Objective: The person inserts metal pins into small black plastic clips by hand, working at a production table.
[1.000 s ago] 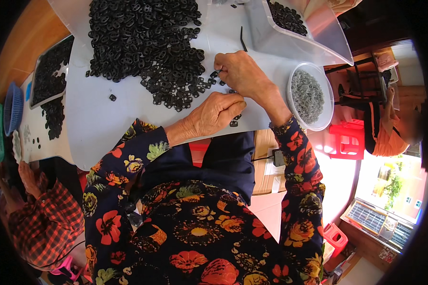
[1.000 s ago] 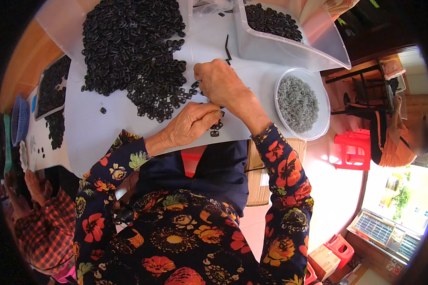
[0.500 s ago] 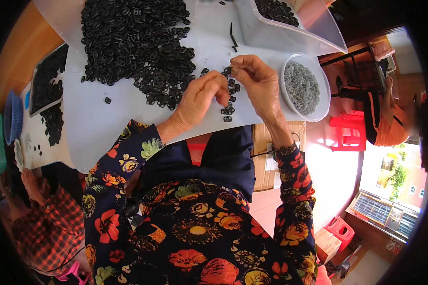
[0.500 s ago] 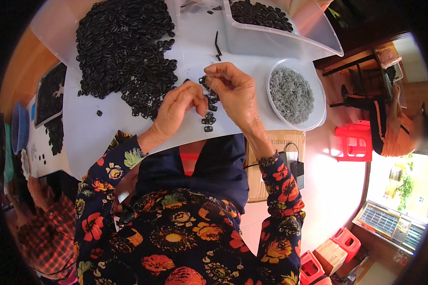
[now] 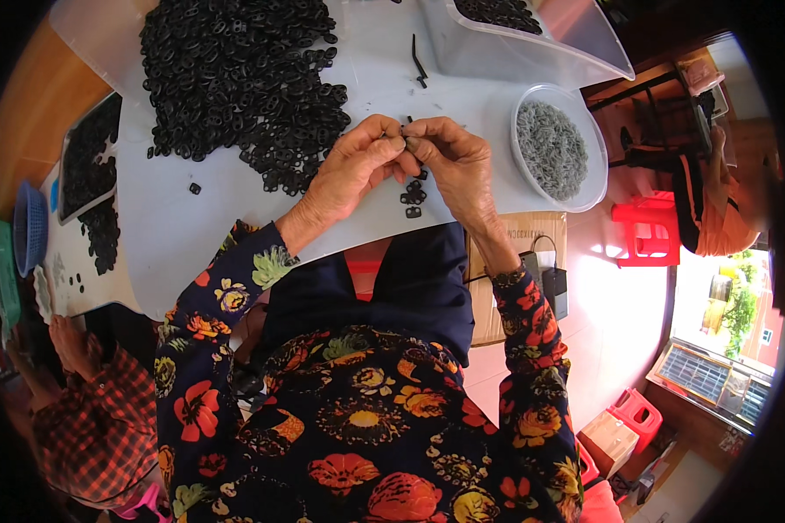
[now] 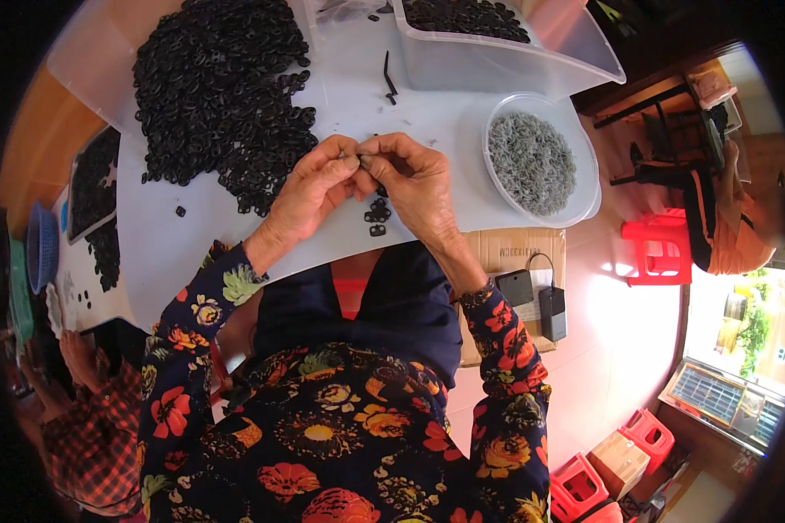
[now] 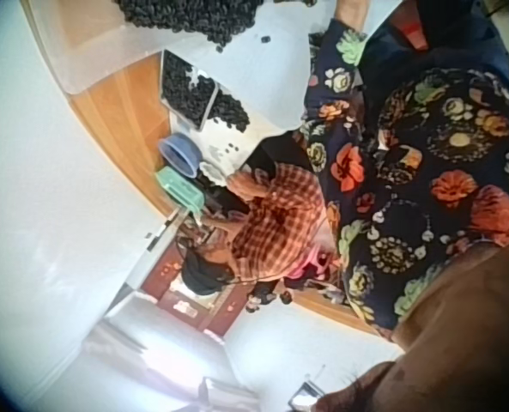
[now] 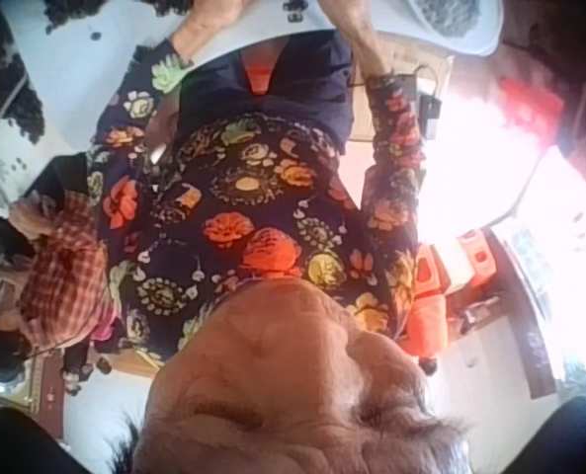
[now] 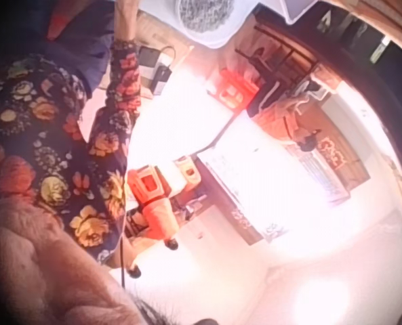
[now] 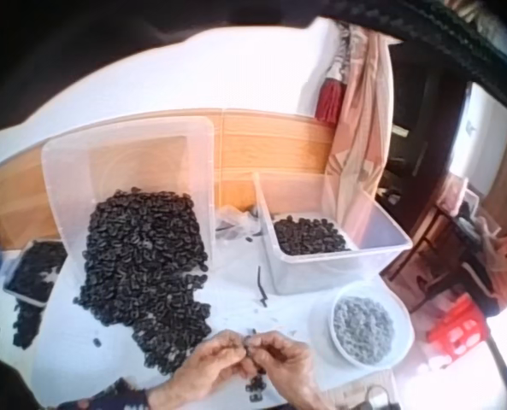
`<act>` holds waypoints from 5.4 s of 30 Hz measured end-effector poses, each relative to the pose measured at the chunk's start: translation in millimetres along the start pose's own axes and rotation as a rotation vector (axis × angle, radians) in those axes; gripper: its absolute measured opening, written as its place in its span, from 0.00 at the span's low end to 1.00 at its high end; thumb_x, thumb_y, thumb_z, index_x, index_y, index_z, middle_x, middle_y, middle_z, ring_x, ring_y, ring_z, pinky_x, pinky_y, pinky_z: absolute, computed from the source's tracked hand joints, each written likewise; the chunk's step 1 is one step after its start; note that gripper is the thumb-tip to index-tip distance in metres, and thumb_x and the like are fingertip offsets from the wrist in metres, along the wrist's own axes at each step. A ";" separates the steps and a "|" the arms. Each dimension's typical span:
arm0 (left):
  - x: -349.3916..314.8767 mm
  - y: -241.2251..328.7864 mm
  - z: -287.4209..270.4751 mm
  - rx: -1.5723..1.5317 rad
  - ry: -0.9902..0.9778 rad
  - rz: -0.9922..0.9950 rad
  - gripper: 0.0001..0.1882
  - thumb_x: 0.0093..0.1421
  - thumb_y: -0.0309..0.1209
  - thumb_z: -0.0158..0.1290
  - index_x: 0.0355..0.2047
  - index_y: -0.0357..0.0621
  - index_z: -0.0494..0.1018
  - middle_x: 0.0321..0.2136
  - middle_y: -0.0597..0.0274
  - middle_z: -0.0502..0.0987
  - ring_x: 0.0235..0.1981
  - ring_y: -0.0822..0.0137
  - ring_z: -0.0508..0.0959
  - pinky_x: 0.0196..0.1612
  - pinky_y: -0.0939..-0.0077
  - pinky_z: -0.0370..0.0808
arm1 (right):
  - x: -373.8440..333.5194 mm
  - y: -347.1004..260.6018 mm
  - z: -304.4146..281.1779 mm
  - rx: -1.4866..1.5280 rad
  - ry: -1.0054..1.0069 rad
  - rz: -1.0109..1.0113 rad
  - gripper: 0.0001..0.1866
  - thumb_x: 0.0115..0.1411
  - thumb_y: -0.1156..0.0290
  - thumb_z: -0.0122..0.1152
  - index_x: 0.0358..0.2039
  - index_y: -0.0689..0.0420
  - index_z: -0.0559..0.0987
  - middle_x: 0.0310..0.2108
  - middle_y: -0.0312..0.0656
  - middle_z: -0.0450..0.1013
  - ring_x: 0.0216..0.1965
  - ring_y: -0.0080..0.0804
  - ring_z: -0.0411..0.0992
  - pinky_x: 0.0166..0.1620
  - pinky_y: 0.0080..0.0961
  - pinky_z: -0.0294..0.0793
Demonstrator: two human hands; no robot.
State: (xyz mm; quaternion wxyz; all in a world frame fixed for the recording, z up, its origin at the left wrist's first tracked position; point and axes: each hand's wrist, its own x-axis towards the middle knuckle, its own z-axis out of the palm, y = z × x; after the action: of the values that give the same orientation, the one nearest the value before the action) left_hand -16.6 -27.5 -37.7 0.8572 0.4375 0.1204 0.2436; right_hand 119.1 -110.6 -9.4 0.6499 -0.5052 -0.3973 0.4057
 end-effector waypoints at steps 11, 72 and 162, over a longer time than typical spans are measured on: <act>1.6 4.7 -0.1 -0.127 -0.039 -0.051 0.10 0.65 0.31 0.45 0.42 0.39 0.67 0.33 0.61 0.73 0.36 0.70 0.75 0.37 0.78 0.70 | -1.8 -0.8 3.5 -0.151 0.045 -0.046 0.04 0.59 0.83 0.53 0.33 0.65 0.76 0.22 0.35 0.72 0.23 0.19 0.70 0.28 0.18 0.71; -1.0 0.6 10.7 0.243 0.159 0.099 0.06 0.61 0.24 0.47 0.38 0.37 0.71 0.28 0.65 0.77 0.30 0.77 0.75 0.36 0.83 0.71 | -7.3 1.4 6.1 -0.397 0.170 -0.131 0.04 0.55 0.77 0.60 0.29 0.66 0.78 0.20 0.39 0.76 0.23 0.22 0.74 0.30 0.21 0.73; -2.7 0.1 7.5 0.398 0.106 0.055 0.05 0.58 0.23 0.44 0.34 0.36 0.68 0.25 0.61 0.77 0.28 0.76 0.76 0.35 0.81 0.73 | 1.6 -4.6 -19.1 -0.322 -0.108 0.023 0.04 0.60 0.76 0.57 0.31 0.64 0.77 0.22 0.33 0.73 0.24 0.15 0.68 0.30 0.15 0.69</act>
State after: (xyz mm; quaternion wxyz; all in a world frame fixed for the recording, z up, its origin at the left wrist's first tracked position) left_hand -15.8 -34.0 -33.2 0.7392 0.5881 0.1990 0.2609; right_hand 137.9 -116.2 -8.1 0.5335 -0.5848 -0.4856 0.3710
